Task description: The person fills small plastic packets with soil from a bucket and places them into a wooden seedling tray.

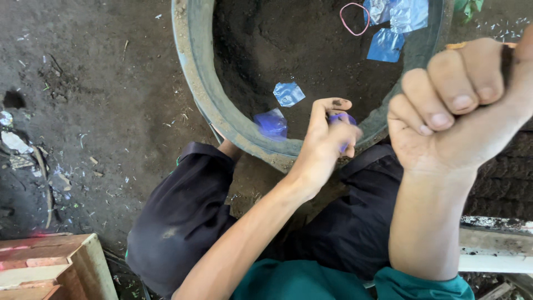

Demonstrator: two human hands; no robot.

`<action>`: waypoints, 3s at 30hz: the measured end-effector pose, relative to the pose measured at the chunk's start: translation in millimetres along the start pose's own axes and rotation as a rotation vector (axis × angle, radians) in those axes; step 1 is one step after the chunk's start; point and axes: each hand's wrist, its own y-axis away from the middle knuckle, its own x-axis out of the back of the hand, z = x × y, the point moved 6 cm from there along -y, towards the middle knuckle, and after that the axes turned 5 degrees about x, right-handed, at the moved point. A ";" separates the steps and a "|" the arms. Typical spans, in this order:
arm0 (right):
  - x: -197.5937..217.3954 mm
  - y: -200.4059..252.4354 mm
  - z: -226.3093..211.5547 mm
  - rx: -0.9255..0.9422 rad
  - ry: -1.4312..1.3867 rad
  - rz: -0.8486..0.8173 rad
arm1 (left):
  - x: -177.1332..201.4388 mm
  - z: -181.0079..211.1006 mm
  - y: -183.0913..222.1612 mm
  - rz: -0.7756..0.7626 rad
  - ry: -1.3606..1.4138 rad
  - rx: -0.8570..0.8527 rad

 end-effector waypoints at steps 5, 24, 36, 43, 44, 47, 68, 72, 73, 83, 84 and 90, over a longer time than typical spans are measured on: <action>-8.6 -2.0 4.6 -0.030 0.085 0.052 | -0.5 -2.3 -1.0 -0.096 0.263 -0.079; -12.0 2.1 28.3 0.065 0.351 0.217 | 1.1 15.2 5.2 0.035 0.363 -0.308; -21.1 -0.6 33.8 0.020 0.325 0.046 | 3.0 15.6 7.9 0.072 0.393 -0.247; -13.9 1.1 35.9 0.051 0.325 0.084 | 6.8 18.9 7.8 0.152 0.405 -0.325; -11.2 0.7 36.8 0.042 0.314 0.110 | 7.1 18.2 7.6 0.157 0.407 -0.310; -7.2 -0.2 39.1 0.023 0.289 0.142 | 7.4 18.6 7.3 0.169 0.421 -0.312; -9.9 2.7 39.1 0.071 0.379 0.018 | 10.1 20.0 6.5 0.207 0.422 -0.292; -6.5 4.0 39.7 0.098 0.428 0.092 | 9.6 22.8 9.9 0.200 0.415 -0.269; -5.9 3.5 40.5 0.097 0.428 0.092 | 9.9 23.1 10.1 0.201 0.416 -0.268; -12.1 4.6 39.8 0.073 0.427 -0.066 | 10.3 20.5 4.4 0.196 0.443 -0.260; -11.7 5.1 38.7 0.090 0.471 -0.080 | 10.5 21.8 5.1 0.197 0.448 -0.275; -7.0 6.7 42.5 0.103 0.402 -0.133 | 11.7 20.0 1.8 0.190 0.449 -0.332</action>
